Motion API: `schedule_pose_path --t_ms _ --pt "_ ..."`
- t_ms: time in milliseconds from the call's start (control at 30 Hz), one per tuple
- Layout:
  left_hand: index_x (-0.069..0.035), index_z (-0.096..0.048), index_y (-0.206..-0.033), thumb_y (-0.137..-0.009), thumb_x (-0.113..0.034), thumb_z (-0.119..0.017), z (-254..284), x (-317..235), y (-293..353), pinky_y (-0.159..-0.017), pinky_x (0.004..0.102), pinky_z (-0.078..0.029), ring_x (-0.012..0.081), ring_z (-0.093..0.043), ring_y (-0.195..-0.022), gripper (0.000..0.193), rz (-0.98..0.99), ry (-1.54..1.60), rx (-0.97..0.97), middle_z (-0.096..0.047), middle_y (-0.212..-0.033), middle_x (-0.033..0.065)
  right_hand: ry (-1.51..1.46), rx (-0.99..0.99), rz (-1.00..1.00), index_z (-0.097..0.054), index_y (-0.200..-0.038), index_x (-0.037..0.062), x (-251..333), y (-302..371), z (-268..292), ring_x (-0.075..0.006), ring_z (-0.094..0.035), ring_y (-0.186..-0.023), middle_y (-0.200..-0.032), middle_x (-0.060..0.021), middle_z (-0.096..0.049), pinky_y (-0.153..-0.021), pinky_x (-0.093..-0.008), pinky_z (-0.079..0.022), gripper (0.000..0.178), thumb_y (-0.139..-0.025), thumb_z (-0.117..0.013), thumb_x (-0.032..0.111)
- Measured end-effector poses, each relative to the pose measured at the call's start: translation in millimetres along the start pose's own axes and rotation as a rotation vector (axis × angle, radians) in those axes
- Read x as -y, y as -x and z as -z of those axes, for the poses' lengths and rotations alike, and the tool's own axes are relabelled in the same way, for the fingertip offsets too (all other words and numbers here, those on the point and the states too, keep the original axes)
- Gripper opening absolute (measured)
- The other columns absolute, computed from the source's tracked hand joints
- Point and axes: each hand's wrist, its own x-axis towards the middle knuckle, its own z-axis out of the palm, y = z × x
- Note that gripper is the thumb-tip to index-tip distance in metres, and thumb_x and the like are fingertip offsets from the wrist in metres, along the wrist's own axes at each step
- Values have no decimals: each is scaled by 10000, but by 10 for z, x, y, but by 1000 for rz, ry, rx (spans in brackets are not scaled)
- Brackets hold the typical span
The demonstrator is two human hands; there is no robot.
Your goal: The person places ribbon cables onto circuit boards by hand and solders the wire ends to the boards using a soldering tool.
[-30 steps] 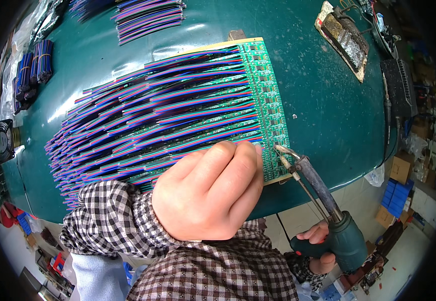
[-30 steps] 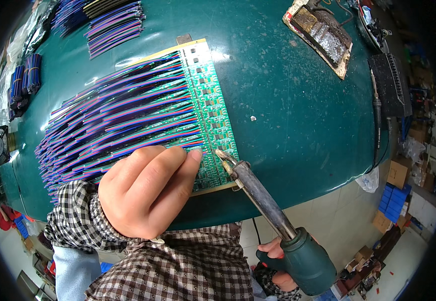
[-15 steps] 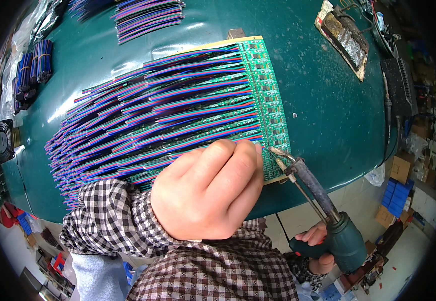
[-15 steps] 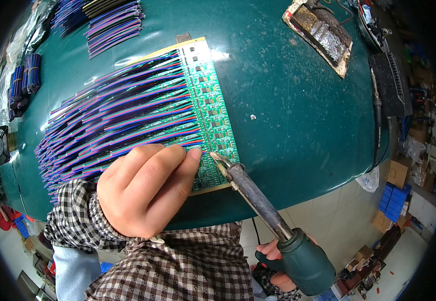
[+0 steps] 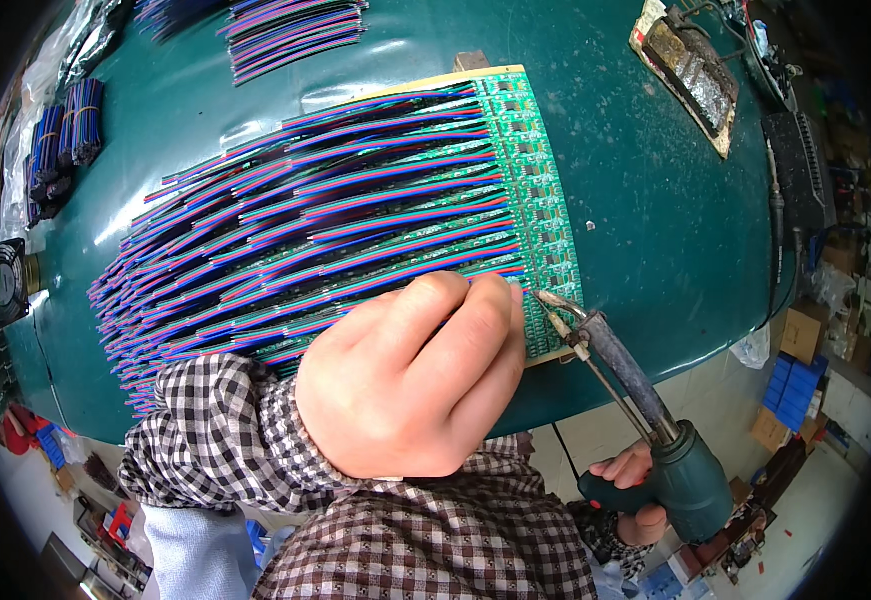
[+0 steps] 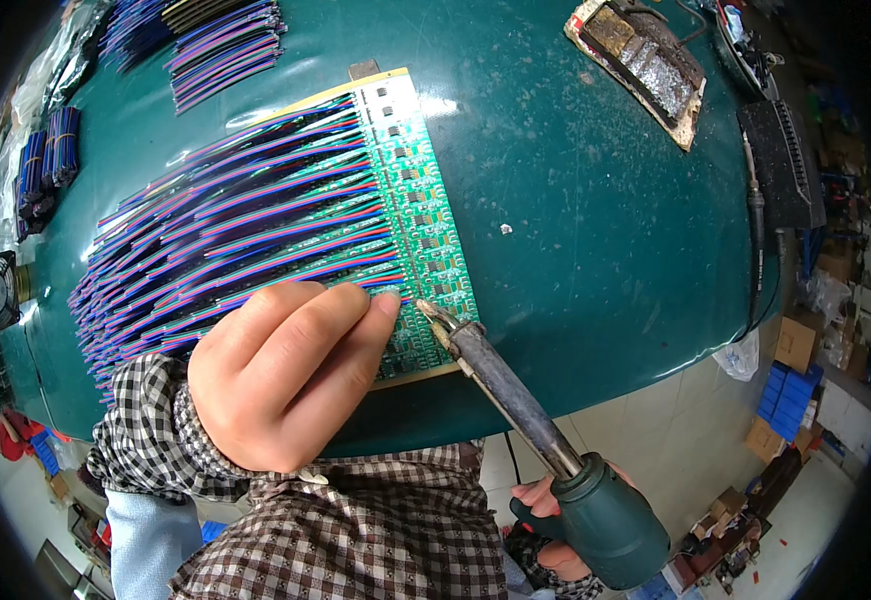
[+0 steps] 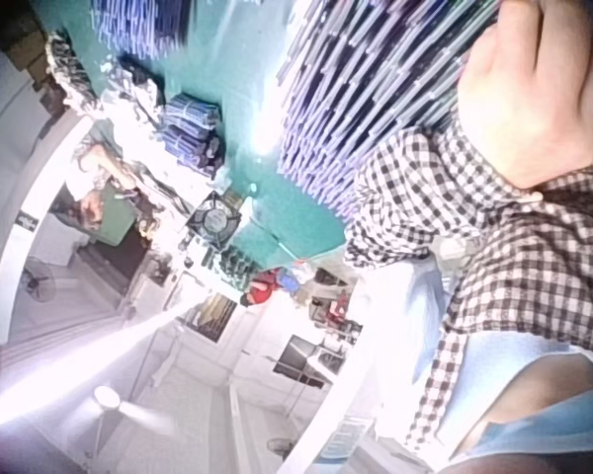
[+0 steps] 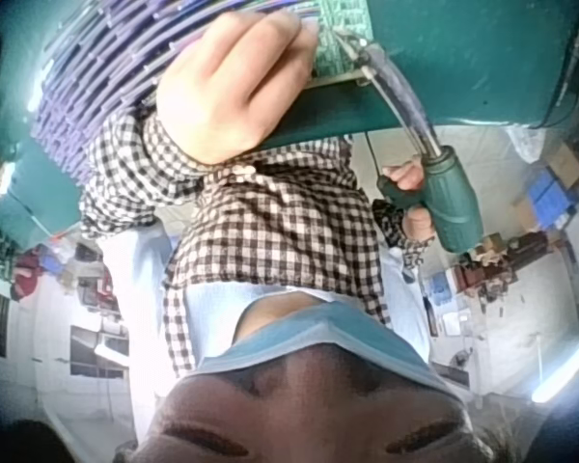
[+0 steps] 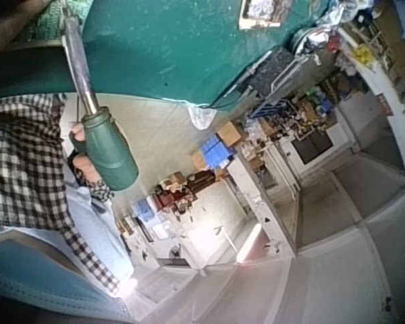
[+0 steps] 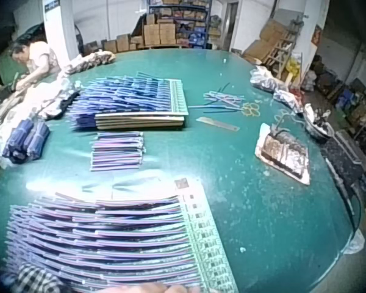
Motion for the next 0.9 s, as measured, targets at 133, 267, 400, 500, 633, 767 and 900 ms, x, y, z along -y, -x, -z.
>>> schedule_pose_path --t_ms 133,267,400,500,633,767,900 --pt "54 -671 -825 -476 -61 -633 8 7 -7 -560 266 -490 204 -579 -671 369 -1 18 7 -588 -841 118 -26 61 10 -531 -962 -42 -54 14 60 -255 -590 -880 -872 -91 -535 -851 -461 -532 620 -725 -725 496" --pt "58 -669 -826 -477 -61 -634 22 3 -15 -564 266 -490 205 -579 -672 370 0 16 18 -588 -841 119 -20 43 -9 -529 -969 -39 -32 -2 52 -254 -588 -889 -875 -88 -537 -851 -462 -530 617 -728 -724 494" --pt "66 -665 -826 -476 -55 -637 18 4 -17 -565 268 -491 206 -579 -672 371 7 26 23 -589 -840 122 -27 79 31 -519 -988 -41 -72 -7 67 -255 -587 -889 -866 -86 -536 -855 -464 -524 621 -731 -732 483" --pt "68 -664 -825 -475 -49 -641 15 3 -17 -565 269 -492 206 -580 -673 370 7 29 21 -590 -838 124 -58 26 0 -515 -992 -40 -26 -8 20 -272 -592 -913 -878 -105 -552 -884 -463 -506 632 -719 -744 482" --pt "68 -664 -825 -477 -42 -648 11 3 -14 -565 269 -492 206 -579 -673 365 14 32 18 -591 -836 124 -22 118 -20 -516 -990 -39 -85 14 172 -292 -595 -944 -899 -133 -569 -917 -460 -485 641 -705 -756 483" --pt "67 -665 -825 -481 -39 -651 13 -2 -15 -562 269 -492 206 -579 -673 360 17 33 18 -591 -836 123 -45 132 -33 -508 -1007 -40 -113 21 210 -296 -596 -961 -913 -145 -577 -935 -463 -473 656 -694 -769 473" --pt "65 -664 -821 -475 -48 -643 12 -2 -12 -557 270 -489 205 -579 -672 364 20 29 13 -592 -836 123 -41 170 13 -476 -1073 -48 -131 5 206 -279 -591 -944 -902 -110 -564 -926 -474 -478 680 -714 -758 456"
